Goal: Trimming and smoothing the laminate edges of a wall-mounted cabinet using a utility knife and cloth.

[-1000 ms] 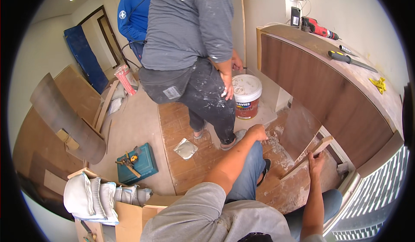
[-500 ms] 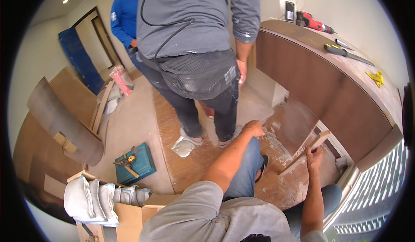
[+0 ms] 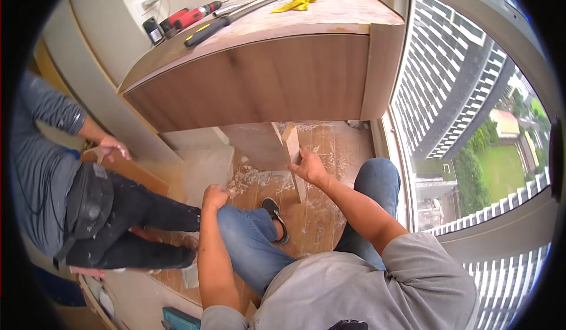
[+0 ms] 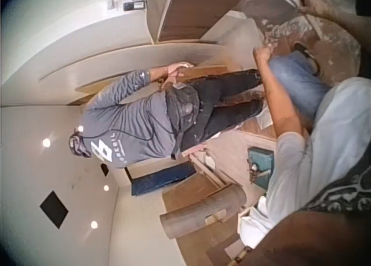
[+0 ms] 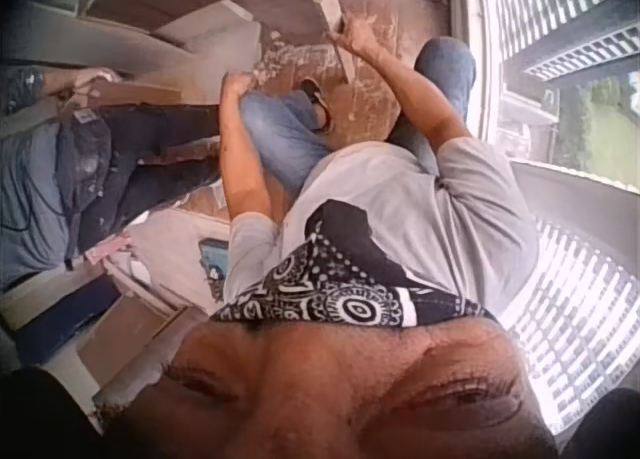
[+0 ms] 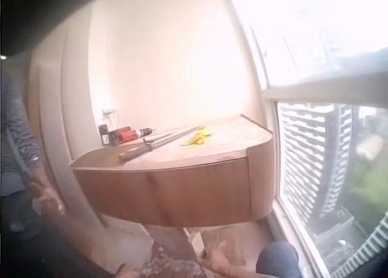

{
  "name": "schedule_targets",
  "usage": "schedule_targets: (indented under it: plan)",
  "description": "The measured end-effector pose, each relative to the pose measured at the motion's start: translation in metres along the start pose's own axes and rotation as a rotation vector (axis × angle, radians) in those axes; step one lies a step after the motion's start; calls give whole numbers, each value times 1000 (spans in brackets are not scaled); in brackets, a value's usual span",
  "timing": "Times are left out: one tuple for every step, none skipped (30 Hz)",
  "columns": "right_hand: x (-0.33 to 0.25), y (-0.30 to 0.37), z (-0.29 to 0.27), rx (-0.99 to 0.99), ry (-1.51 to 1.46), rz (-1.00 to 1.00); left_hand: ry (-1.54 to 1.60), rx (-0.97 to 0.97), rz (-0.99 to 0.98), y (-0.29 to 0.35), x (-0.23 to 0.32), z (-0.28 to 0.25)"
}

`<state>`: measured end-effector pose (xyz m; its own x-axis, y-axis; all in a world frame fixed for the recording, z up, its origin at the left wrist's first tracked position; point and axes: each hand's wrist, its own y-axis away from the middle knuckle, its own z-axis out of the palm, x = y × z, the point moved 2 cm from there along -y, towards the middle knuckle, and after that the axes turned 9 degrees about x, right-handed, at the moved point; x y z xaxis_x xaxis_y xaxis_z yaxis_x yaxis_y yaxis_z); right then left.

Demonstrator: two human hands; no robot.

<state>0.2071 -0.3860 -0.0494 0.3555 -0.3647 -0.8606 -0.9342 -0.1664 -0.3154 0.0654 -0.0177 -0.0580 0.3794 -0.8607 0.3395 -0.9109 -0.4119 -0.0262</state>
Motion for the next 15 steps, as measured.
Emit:
schedule_targets:
  plan:
    - [4,2,-4,-24,37,-32,-8,-2,18,-4,5,1]
    - [9,3,-8,-48,75,-65,62,10,4,-11,12,4]
    - [6,11,-13,-50,71,-59,134,19,-29,-9,12,9]
    - [7,16,-24,-96,99,11,136,9,-15,-9,32,10]
    - [8,21,-33,-140,125,82,136,-22,-20,-9,52,12]
    - [12,27,-41,-122,132,91,135,-50,-21,-8,77,9]
    - [14,34,-46,-108,163,28,134,-58,-3,-10,92,10]
    - [16,39,-51,-93,197,-34,112,-55,31,-12,108,10]
    - [7,41,-56,-90,196,-33,89,-44,50,-11,114,8]
    - [-9,46,-64,-87,228,-126,87,-52,59,-13,120,10]
    - [-18,50,-69,-86,261,-218,37,-9,123,-16,127,11]
    - [-10,53,-76,-15,242,-316,-5,34,202,-20,143,15]
    - [-18,52,-85,-9,250,-307,-2,25,212,-18,158,15]
    - [-27,53,-98,76,152,-368,153,40,251,-15,174,15]
    - [-44,53,-112,154,47,-438,307,63,279,-8,187,16]
